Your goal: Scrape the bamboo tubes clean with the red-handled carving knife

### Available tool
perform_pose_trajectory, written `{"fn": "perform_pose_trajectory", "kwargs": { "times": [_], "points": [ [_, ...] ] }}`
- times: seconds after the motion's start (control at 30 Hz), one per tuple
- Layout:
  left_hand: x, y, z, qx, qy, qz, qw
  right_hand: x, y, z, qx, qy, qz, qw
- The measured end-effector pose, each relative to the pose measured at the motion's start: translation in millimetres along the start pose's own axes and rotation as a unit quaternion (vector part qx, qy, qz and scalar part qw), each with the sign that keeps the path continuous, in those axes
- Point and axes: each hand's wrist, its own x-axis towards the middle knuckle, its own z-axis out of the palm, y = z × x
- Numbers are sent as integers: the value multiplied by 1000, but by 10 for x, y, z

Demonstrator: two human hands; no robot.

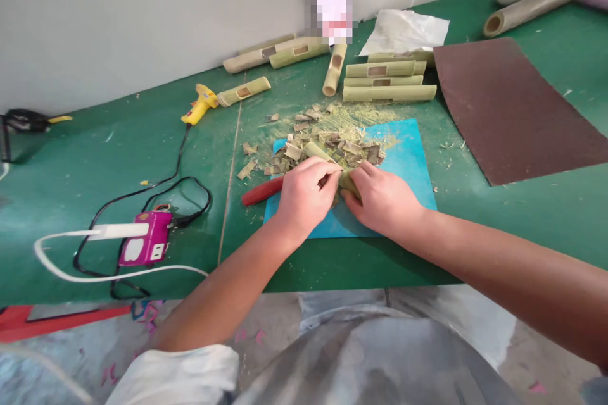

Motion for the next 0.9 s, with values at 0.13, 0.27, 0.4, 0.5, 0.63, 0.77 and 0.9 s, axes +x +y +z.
{"fn": "perform_pose_trajectory", "kwargs": {
  "times": [0.13, 0.27, 0.4, 0.5, 0.63, 0.77, 0.9],
  "points": [
    [1, 5, -1, -4, 3, -1, 1000, 6, -21, -13, -18, -6, -22, 1000],
    [4, 13, -8, -5, -2, 8, 1000, 5, -14, -24, 11, -12, 24, 1000],
    [2, 17, -6, -6, 1, -6, 1000, -12, -34, -17, -36, -6, -33, 999],
    [-2, 12, -4, -9, -5, -5, 1000, -13, -30, -17, -16, -8, -10, 1000],
    [-12, -5, 0, -12, 1, 3, 1000, -9, -24, -17, -14, -3, 4, 1000],
    [-10, -3, -3, -15, 2, -4, 1000, -13, -41, -20, -47, -1, -42, 998],
    [2, 6, 0, -11, -6, 3, 1000, -18, -44, -40, -11, -8, 24, 1000]
  ]
}}
